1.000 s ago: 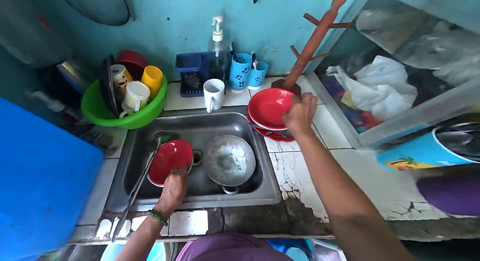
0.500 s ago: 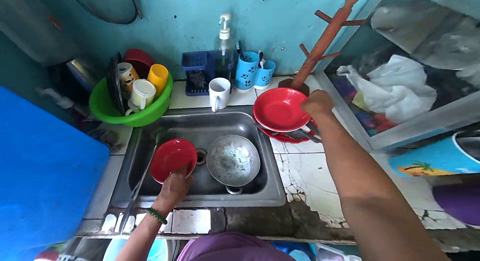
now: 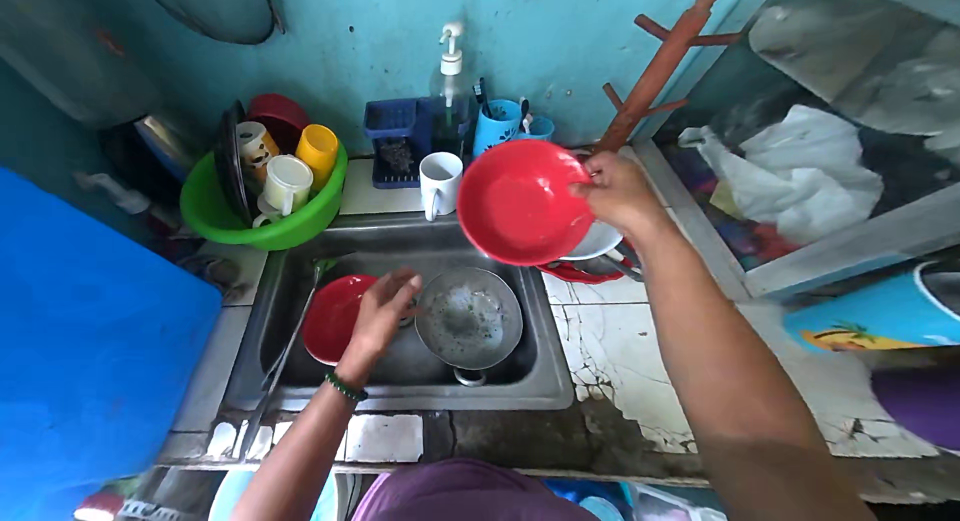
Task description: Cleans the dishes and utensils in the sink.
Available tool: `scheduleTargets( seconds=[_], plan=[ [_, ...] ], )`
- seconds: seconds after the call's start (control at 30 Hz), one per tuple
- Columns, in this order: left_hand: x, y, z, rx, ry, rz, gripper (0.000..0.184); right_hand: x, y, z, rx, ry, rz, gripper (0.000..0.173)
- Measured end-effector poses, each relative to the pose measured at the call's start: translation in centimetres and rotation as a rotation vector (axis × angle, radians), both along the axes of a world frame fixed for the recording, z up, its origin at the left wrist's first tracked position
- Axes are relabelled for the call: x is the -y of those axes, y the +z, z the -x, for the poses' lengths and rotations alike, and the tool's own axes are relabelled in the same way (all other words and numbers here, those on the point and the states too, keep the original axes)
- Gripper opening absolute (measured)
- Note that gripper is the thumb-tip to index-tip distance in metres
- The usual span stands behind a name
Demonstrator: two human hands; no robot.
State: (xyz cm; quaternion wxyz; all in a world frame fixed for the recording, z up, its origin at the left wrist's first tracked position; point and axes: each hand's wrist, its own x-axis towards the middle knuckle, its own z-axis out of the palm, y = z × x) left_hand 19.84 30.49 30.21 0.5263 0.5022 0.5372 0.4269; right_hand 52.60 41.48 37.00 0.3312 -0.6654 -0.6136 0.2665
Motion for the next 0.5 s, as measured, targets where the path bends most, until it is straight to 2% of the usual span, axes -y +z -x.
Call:
scheduleTargets(
  seconds=[0.1,0.2,0.27,0.33,0.5],
  plan=[
    [-1.0,1.5,-1.7,0.319,-0.085,0.149,0.049,1.3,-0.4,4.4,-0.095,0.135,0.094,0.037],
    [-1.5,2.6,-1.9,0.377,0.008,0.205,0.046,1.6,-2.7,8.0,-0.21,0.227,0.167,0.036],
    [-1.7,2.8,-1.5,0.269,0.193,0.191,0.043,1.5,-4.4,10.5,-0.288,0.237,0.196,0.039],
    [-2.0,2.1,0.0,0.123,0.295,0.122,0.055,1.1,-5.7,13.1,-0.333,0.236,0.215,0.042],
    [-2.2,1.2,2.7,-0.395,0.315,-0.302,0.072,-0.9,-9.3,17.8,-0.443,0.298,0.316,0.041]
  ],
)
